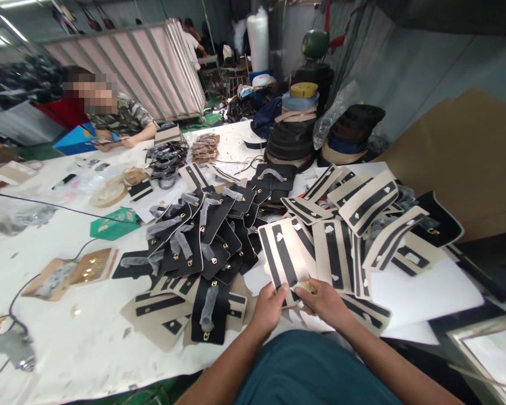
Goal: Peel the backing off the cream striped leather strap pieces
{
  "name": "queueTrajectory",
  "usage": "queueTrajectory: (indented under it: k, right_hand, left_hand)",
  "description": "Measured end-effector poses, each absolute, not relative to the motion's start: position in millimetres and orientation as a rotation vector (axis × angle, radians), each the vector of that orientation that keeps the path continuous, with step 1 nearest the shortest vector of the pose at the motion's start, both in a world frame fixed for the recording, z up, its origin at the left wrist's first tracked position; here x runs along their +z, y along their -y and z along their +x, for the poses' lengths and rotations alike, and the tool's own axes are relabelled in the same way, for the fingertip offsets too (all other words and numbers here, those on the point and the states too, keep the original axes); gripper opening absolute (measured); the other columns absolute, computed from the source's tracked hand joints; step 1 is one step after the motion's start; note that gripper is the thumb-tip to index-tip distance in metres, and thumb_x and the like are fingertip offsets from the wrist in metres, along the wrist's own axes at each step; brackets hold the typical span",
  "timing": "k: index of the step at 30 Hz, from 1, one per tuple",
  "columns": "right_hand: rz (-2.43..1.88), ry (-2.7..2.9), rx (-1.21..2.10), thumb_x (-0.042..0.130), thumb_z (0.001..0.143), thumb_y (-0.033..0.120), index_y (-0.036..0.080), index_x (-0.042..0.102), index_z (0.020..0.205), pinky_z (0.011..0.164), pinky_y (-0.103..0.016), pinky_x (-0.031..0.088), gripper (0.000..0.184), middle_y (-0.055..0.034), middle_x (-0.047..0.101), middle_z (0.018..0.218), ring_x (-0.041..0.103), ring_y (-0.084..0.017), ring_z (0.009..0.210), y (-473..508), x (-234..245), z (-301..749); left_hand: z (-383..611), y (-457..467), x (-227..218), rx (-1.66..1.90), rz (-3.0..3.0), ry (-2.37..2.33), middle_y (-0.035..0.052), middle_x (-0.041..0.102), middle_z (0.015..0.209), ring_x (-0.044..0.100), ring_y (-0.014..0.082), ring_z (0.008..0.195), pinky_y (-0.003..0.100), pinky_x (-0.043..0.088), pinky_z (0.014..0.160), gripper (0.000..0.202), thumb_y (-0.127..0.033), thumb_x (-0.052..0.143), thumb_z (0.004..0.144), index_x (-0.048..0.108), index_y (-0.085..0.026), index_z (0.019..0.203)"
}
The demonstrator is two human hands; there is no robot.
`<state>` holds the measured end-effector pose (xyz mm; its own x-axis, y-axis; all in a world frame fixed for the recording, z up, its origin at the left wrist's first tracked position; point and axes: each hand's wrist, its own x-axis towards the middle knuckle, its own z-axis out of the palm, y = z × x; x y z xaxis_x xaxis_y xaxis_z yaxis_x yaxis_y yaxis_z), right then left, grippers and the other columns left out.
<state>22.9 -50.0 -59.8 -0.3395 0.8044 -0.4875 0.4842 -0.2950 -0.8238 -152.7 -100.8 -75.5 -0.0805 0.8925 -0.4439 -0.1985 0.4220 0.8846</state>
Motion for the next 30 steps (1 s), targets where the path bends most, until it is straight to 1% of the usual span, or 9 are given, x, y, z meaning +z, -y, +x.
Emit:
queueTrajectory:
  k: [6, 10, 14, 18, 23, 25, 27, 29, 30]
  right_hand:
    - [-1.529, 1.559, 1.794, 0.058, 0.092, 0.061, 0.022, 0.051, 0.077, 0.048, -0.023, 0.04, 0.042, 0.0054, 0.057, 0.052, 0.056, -0.013, 0.045, 53.2, -55.7, 22.0]
    - [-1.506, 1.549, 1.835, 0.059, 0.09, 0.063, 0.021, 0.052, 0.077, 0.05, -0.023, 0.042, 0.044, 0.005, 0.059, 0.057, 0.059, -0.014, 0.048, 52.7, -56.6, 20.9]
    - [-1.49, 1.584, 1.796, 0.054, 0.093, 0.066, 0.021, 0.05, 0.079, 0.053, -0.024, 0.046, 0.047, 0.0058, 0.056, 0.059, 0.062, -0.015, 0.051, 50.0, -54.6, 17.9]
    - [-1.418, 1.769, 1.649, 0.044, 0.101, 0.061, 0.023, 0.047, 0.078, 0.059, -0.025, 0.046, 0.045, 0.0049, 0.055, 0.059, 0.061, -0.015, 0.055, 47.4, -49.4, 16.4]
    - [-1.343, 2.038, 1.193, 0.038, 0.106, 0.053, 0.024, 0.05, 0.08, 0.065, -0.027, 0.044, 0.041, -0.0009, 0.061, 0.071, 0.06, -0.018, 0.065, 51.3, -45.1, 20.0]
    - [-1.117, 2.194, 1.119, 0.041, 0.106, 0.05, 0.023, 0.052, 0.079, 0.069, -0.027, 0.043, 0.04, -0.0021, 0.064, 0.075, 0.061, -0.018, 0.069, 56.2, -40.5, 21.6]
    - [-0.923, 2.267, 1.19, 0.046, 0.104, 0.049, 0.023, 0.056, 0.079, 0.068, -0.026, 0.043, 0.037, -0.0015, 0.067, 0.076, 0.063, -0.017, 0.07, 60.6, -34.7, 23.9]
    - [-0.953, 2.197, 1.365, 0.048, 0.102, 0.049, 0.023, 0.059, 0.081, 0.066, -0.024, 0.044, 0.036, -0.001, 0.068, 0.076, 0.064, -0.017, 0.069, 62.1, -29.8, 28.1]
    - [-1.033, 2.126, 1.462, 0.047, 0.103, 0.048, 0.023, 0.062, 0.087, 0.066, -0.024, 0.045, 0.034, -0.0012, 0.069, 0.077, 0.065, -0.017, 0.07, 61.6, -28.2, 30.9]
  left_hand:
    - [-146.5, 99.5, -53.9, 1.051, 0.635, -1.298, 0.0119, 0.077, 0.111, 0.071, 0.0322, 0.102, 0.039, 0.058, 0.087, 0.049, -0.054, 0.068, 0.086, 0.073, -0.016, 0.117]
    - [-136.7, 92.9, -54.8, 1.106, 0.663, -1.367, 0.0122, 0.078, 0.105, 0.071, 0.0324, 0.099, 0.037, 0.057, 0.085, 0.041, -0.039, 0.078, 0.076, 0.074, -0.015, 0.109]
    - [-131.3, 85.7, -50.9, 1.153, 0.647, -1.507, 0.0107, 0.079, 0.095, 0.072, 0.0301, 0.091, 0.034, 0.057, 0.079, 0.03, -0.026, 0.076, 0.073, 0.074, -0.015, 0.1]
    - [-126.3, 80.1, -37.5, 1.246, 0.681, -1.532, 0.009, 0.078, 0.093, 0.072, 0.0268, 0.088, 0.033, 0.057, 0.08, 0.028, -0.024, 0.071, 0.076, 0.073, -0.016, 0.102]
    - [-116.1, 55.9, -36.3, 1.382, 0.621, -1.458, 0.0108, 0.078, 0.099, 0.073, 0.0255, 0.091, 0.033, 0.06, 0.083, 0.03, -0.024, 0.073, 0.076, 0.07, -0.015, 0.104]
    - [-118.7, 36.4, -40.6, 1.397, 0.493, -1.492, 0.0121, 0.077, 0.097, 0.074, 0.0255, 0.083, 0.035, 0.062, 0.073, 0.036, -0.029, 0.078, 0.073, 0.068, -0.014, 0.104]
    - [-123.8, 14.1, -39.9, 1.376, 0.425, -1.52, 0.0123, 0.077, 0.095, 0.073, 0.0244, 0.075, 0.034, 0.062, 0.06, 0.043, -0.034, 0.081, 0.071, 0.066, -0.014, 0.105]
    - [-125.0, -8.1, -29.6, 1.345, 0.506, -1.444, 0.0114, 0.076, 0.095, 0.072, 0.0228, 0.07, 0.032, 0.061, 0.053, 0.047, -0.036, 0.082, 0.071, 0.065, -0.014, 0.108]
    - [-122.3, -18.7, -20.5, 1.329, 0.577, -1.369, 0.0107, 0.076, 0.094, 0.072, 0.0221, 0.069, 0.032, 0.061, 0.052, 0.048, -0.037, 0.082, 0.072, 0.065, -0.014, 0.11]
